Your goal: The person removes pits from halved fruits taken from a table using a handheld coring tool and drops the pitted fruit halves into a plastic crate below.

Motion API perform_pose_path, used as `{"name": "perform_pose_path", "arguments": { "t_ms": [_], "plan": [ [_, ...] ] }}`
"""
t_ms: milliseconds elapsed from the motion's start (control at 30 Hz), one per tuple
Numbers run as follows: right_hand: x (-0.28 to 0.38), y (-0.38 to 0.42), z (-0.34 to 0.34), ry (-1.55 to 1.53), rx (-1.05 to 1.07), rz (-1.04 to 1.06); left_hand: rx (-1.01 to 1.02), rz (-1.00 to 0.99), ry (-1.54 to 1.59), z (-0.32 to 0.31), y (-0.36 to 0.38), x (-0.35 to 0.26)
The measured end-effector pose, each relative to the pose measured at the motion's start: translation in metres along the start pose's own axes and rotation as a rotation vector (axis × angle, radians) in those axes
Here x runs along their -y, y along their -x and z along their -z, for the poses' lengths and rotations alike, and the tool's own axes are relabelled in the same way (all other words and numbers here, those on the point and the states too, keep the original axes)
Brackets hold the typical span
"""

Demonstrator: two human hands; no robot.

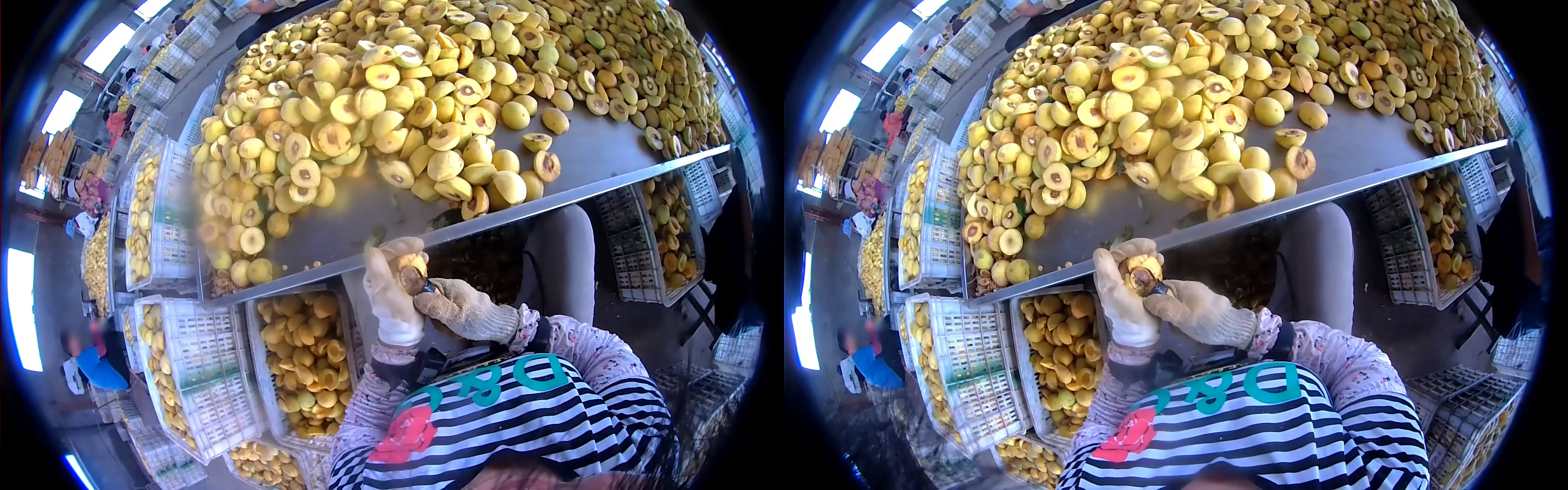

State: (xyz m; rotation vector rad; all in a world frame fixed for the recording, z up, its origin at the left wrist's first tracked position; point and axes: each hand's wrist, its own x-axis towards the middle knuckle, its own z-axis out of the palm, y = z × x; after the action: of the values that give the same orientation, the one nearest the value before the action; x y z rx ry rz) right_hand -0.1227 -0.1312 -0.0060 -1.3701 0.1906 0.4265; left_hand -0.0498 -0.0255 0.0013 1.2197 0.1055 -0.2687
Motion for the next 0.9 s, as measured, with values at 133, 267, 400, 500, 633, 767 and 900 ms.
{"name": "perform_pose_path", "arguments": {
  "t_ms": [133, 267, 400, 500, 633, 767, 900],
  "plan": [
    [-0.015, -0.009, -0.002, 0.125, 0.052, 0.181, 0.103, 0.104, -0.141, 0.019, -0.001, -0.016],
    [-0.025, -0.019, -0.003, -0.003, 0.176, 0.182, 0.152, -0.132, -0.031, 0.022, 0.007, -0.012],
    [-0.032, -0.022, 0.009, 0.234, 0.163, 0.168, 0.414, 0.09, -0.155, 0.034, -0.015, -0.033],
    [-0.019, -0.016, 0.007, 0.24, 0.072, 0.183, 0.328, 0.065, -0.199, 0.027, -0.009, -0.032],
    [-0.044, -0.023, -0.007, -0.004, 0.052, 0.311, 0.157, -0.159, 0.053, 0.015, 0.008, -0.008],
    [-0.036, -0.021, 0.005, 0.13, 0.125, 0.246, 0.28, -0.164, -0.021, 0.023, 0.009, -0.016],
    [-0.017, -0.003, -0.006, 0.08, 0.028, 0.262, 0.265, -0.282, 0.141, 0.016, 0.012, -0.003]
  ]
}}
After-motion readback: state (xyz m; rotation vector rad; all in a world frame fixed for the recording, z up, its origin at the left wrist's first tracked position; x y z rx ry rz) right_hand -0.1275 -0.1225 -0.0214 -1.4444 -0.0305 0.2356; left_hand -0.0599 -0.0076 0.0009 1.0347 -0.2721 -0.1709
